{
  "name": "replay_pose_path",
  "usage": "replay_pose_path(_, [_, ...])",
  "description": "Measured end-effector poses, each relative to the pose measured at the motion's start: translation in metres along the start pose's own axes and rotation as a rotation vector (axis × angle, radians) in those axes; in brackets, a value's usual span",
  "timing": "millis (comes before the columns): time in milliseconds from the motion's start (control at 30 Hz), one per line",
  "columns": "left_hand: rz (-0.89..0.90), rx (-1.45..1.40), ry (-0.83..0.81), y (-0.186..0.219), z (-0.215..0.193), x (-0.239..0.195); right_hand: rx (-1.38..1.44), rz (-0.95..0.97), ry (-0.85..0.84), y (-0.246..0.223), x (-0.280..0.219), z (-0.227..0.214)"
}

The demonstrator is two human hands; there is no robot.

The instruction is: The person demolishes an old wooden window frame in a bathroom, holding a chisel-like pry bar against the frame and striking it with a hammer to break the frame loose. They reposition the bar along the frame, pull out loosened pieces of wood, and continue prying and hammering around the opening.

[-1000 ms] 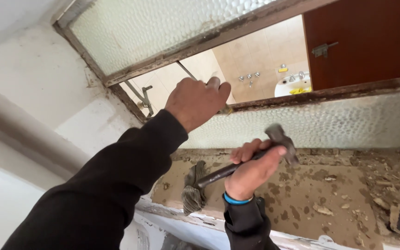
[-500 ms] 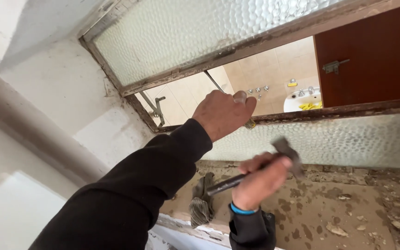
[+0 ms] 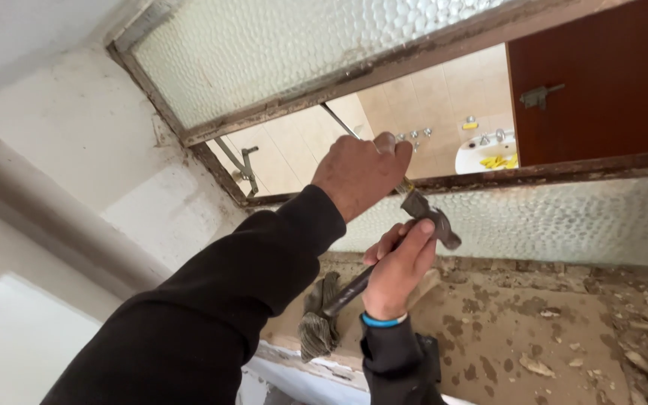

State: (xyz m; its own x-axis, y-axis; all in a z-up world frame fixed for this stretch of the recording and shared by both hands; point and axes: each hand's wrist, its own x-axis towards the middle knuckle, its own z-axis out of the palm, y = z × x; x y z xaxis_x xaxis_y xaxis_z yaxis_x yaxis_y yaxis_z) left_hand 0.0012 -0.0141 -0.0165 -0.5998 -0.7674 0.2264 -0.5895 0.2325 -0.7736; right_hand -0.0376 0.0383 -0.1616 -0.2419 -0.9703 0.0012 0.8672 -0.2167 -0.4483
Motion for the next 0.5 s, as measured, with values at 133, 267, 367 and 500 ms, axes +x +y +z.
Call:
replay_pose_path(133, [0.000, 0.027, 0.122, -0.002, -0.003, 0.007, 0.188, -0.162, 0.072, -0.002, 0.010, -0.004])
replay_pose_path(267, [-0.039, -0.013, 0.065, -0.001, -0.010, 0.008, 0.082, -0.030, -0.061, -0.016, 0.014, 0.005])
replay_pose_path(367, [-0.035, 0.007, 0.096, -0.003, -0.016, 0.012, 0.076, -0.123, 0.040, -0.021, 0.014, 0.001])
replay_pose_path(500, [-0.048, 0.036, 0.036, -0.002, -0.017, 0.015, 0.210, -0.185, 0.188, -0.033, 0.022, 0.005])
